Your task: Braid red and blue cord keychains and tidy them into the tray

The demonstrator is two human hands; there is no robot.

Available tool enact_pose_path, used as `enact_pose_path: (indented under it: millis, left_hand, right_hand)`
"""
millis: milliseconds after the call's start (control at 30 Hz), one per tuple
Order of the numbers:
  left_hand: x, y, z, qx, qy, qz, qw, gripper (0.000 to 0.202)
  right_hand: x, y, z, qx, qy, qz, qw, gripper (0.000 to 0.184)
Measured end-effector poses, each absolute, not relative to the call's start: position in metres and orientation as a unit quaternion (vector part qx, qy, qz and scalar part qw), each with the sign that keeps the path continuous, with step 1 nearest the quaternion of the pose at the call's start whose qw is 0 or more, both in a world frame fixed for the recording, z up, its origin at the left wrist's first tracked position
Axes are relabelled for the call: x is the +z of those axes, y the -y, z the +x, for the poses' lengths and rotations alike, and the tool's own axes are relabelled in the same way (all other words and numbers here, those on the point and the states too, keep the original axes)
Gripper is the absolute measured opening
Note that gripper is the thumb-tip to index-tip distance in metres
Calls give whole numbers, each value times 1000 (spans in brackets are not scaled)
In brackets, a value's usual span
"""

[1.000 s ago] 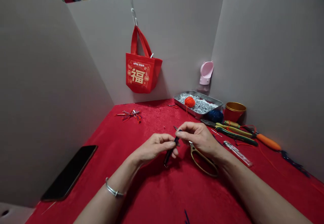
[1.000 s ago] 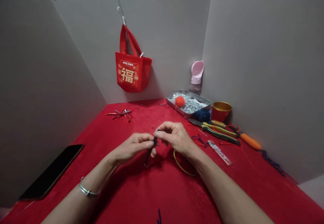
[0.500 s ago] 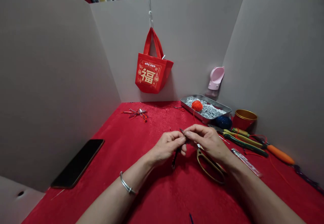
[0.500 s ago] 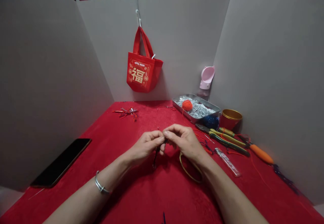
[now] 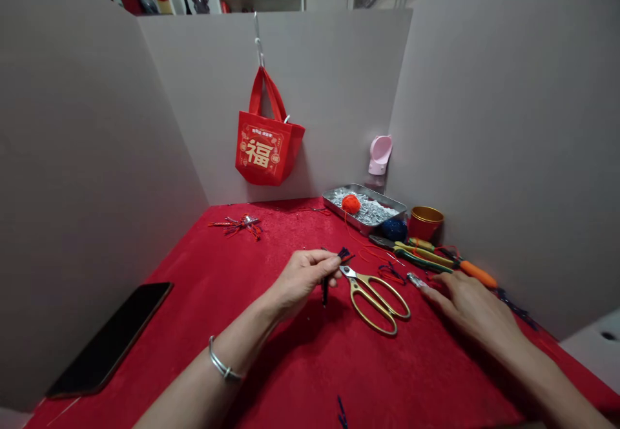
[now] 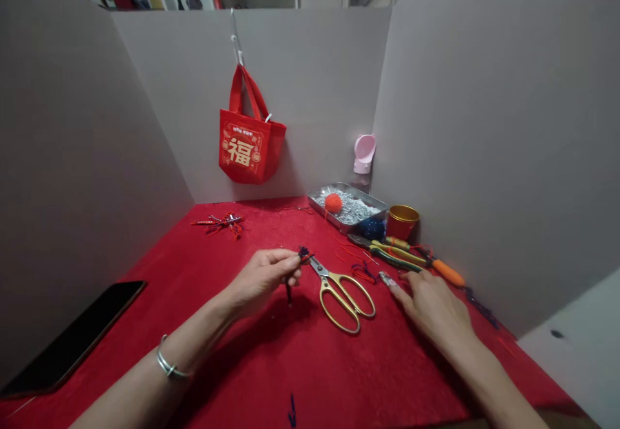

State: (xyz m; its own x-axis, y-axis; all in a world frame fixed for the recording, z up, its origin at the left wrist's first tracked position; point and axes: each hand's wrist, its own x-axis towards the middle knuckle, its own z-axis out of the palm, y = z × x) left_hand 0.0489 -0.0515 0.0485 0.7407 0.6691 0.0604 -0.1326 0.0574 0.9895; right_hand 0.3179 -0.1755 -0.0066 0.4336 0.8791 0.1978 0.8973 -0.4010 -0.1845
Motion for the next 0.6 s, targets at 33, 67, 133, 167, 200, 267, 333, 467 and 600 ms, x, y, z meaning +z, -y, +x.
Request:
enact_pose_path:
  millis: [33,67,133,167,200,267,333,467,600]
  left_hand:
    - [53,53,49,282,-216,635,686,28]
    - [57,54,48,275,-219,648,676,28]
    - [64,58,49,261,-228,669,658,28]
    - [66,59,49,254,-234,675,653,29]
    - [67,61,50,245,-237,680,649,29]
    - [68,65,53,226,-237,688,648,30]
    - [66,70,55,213,-226,691,653,30]
    - [65,78,56,209,-205,685,667,30]
    - [68,83,52,195,-208,692,663,33]
  right_hand:
    - [-5,176,316,-48,526,-840,122,43]
    - [-1,176,312,-61,523,-840,129,42]
    - [8,176,300,-51,535,-819,199,38]
    - [13,177,292,-13,547,-796,259,36]
    - [18,177,282,50,557,-762,325,35]
    - [27,177,259,222,551,-672,441,38]
    - [33,176,237,364,521,-587,503,47]
    - [42,171,208,464,482,-505,545,57]
    - [49,166,199,452,483,-490,567,44]
